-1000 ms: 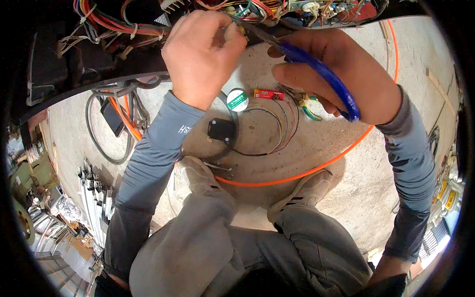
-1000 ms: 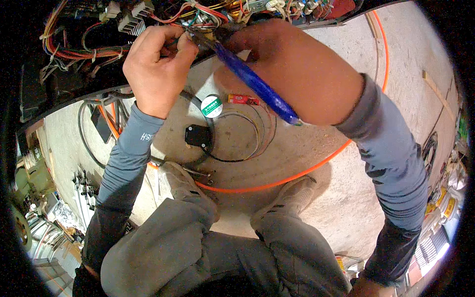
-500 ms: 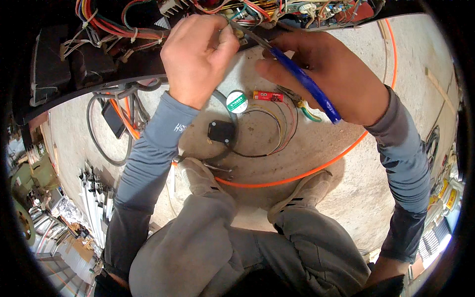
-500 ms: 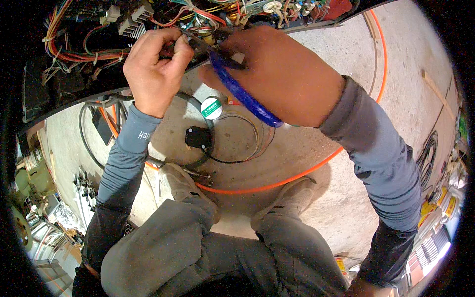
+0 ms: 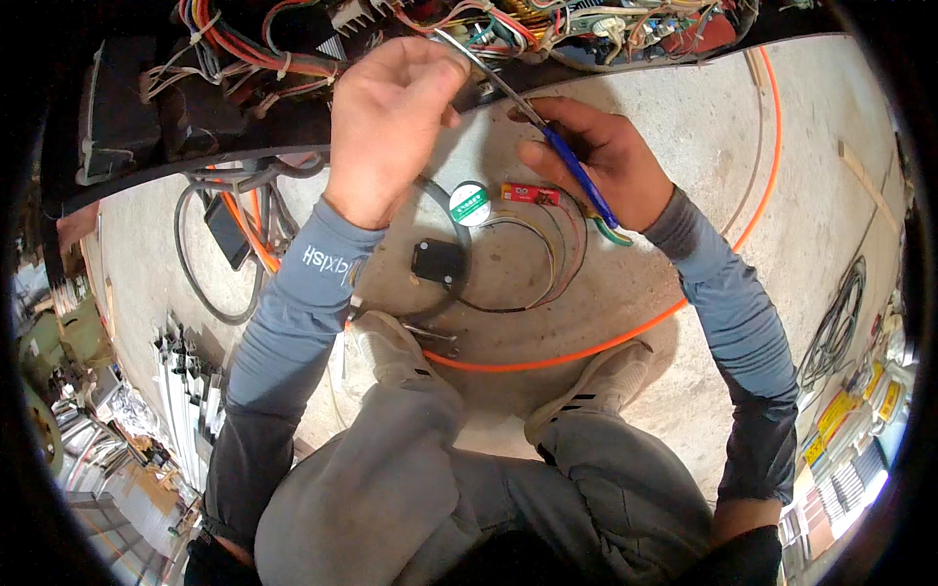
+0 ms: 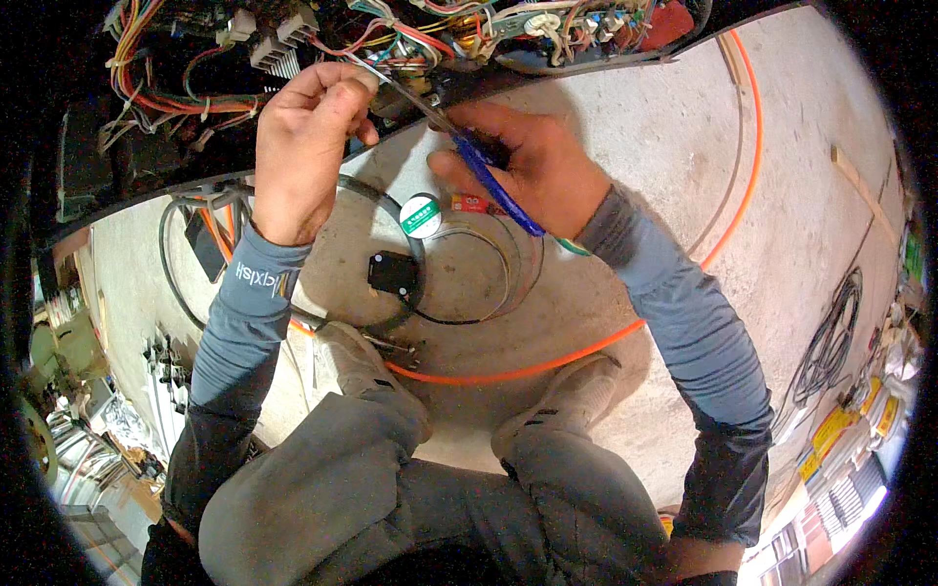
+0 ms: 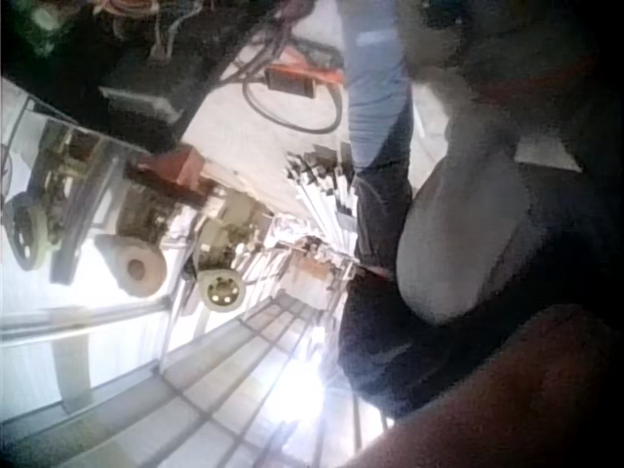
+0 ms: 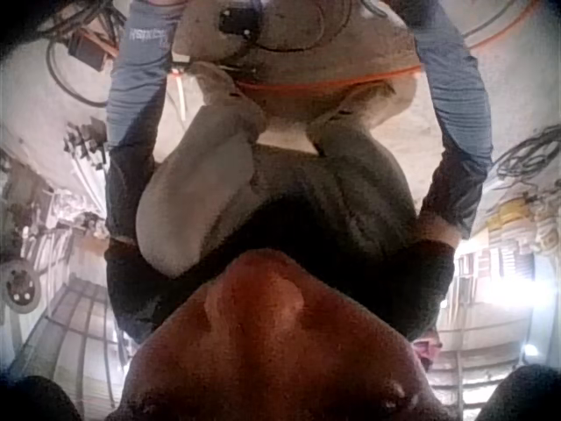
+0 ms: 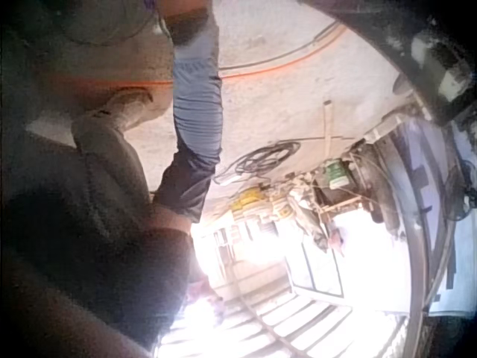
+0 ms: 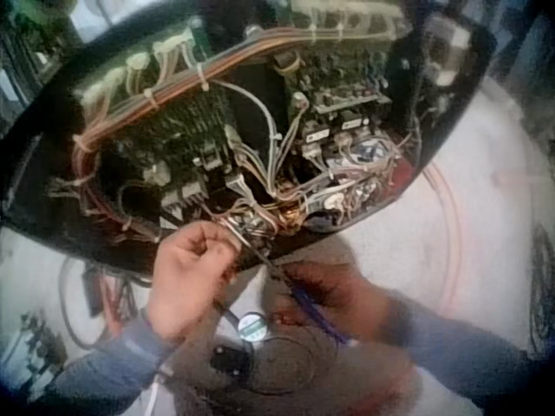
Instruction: The person is sitting on the floor repairing an electronic device. They use pliers to strip wires and a lighter to heat-shrink tubing, then connect the wires to a circuit board.
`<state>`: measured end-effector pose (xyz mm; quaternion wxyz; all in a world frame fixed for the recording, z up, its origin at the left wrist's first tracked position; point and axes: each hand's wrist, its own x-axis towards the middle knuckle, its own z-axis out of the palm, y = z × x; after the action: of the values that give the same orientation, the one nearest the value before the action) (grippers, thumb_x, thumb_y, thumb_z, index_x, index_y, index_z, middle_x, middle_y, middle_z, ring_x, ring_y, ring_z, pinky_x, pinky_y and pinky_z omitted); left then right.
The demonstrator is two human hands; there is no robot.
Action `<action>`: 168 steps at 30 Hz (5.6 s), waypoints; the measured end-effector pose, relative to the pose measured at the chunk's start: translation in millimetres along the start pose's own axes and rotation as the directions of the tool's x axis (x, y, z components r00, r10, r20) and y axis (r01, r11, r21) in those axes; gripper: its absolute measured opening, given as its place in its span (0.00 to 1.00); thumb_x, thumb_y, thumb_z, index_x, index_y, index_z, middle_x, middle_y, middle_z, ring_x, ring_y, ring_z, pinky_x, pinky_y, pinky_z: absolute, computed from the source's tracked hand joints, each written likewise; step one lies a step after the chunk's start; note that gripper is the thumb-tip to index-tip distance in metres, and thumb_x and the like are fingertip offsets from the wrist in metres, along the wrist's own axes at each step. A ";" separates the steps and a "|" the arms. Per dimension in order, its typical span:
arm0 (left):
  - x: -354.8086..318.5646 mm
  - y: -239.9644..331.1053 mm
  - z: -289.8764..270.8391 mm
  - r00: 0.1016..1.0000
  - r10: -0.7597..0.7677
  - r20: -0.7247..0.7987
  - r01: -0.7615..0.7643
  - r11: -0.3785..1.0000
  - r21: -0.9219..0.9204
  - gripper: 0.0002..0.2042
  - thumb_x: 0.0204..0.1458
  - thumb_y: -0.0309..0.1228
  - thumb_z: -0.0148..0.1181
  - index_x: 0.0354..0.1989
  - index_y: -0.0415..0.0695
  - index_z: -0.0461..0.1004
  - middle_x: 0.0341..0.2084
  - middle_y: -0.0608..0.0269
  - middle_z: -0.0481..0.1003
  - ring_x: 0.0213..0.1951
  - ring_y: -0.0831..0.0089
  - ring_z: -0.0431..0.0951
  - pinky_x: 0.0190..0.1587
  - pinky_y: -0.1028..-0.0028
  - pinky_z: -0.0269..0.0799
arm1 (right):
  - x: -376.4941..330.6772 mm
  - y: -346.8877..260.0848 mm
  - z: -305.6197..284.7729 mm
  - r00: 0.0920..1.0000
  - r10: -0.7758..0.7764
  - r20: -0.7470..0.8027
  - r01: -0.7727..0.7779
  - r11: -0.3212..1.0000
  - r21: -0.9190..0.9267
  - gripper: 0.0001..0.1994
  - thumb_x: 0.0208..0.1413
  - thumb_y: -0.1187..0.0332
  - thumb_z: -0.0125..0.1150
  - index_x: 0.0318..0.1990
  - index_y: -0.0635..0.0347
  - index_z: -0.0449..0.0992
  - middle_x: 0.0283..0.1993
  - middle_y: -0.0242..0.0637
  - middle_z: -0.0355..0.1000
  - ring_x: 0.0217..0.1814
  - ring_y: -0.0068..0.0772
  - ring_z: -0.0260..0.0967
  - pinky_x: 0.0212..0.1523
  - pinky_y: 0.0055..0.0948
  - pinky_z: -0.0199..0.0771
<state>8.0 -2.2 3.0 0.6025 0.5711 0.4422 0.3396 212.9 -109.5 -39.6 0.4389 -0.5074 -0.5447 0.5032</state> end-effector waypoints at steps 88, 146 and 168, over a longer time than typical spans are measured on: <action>10.8 -10.9 1.9 0.614 0.773 0.162 -0.612 0.336 0.716 0.05 0.55 0.27 0.67 0.38 0.41 0.79 0.30 0.57 0.77 0.31 0.60 0.77 0.34 0.66 0.73 | 9.1 -76.1 -2.0 0.953 0.270 0.141 -0.271 0.963 -0.014 0.27 0.67 0.40 0.58 0.40 0.60 0.74 0.26 0.34 0.72 0.26 0.23 0.70 0.27 0.28 0.71; 11.6 -9.6 7.8 0.973 0.052 0.223 -0.052 0.999 -0.003 0.13 0.72 0.37 0.51 0.54 0.41 0.72 0.30 0.72 0.64 0.35 0.80 0.61 0.42 0.76 0.59 | 54.6 -13.1 -0.7 0.697 -0.700 -0.157 0.445 0.593 -0.671 0.16 0.53 0.74 0.62 0.50 0.55 0.80 0.42 0.41 0.78 0.38 0.48 0.79 0.36 0.40 0.82; -0.4 -7.5 24.6 0.981 0.134 0.142 -0.141 0.989 0.038 0.10 0.73 0.35 0.50 0.51 0.42 0.71 0.27 0.72 0.67 0.28 0.84 0.65 0.26 0.79 0.70 | 38.8 -31.2 12.0 0.809 -0.556 -0.189 0.224 0.590 -0.776 0.09 0.60 0.76 0.66 0.47 0.60 0.78 0.36 0.43 0.77 0.32 0.49 0.77 0.31 0.38 0.78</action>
<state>29.7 -12.9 -5.4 0.5930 0.6369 0.3668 0.3289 193.7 -71.5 -11.1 0.4091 -0.5955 -0.6912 0.0158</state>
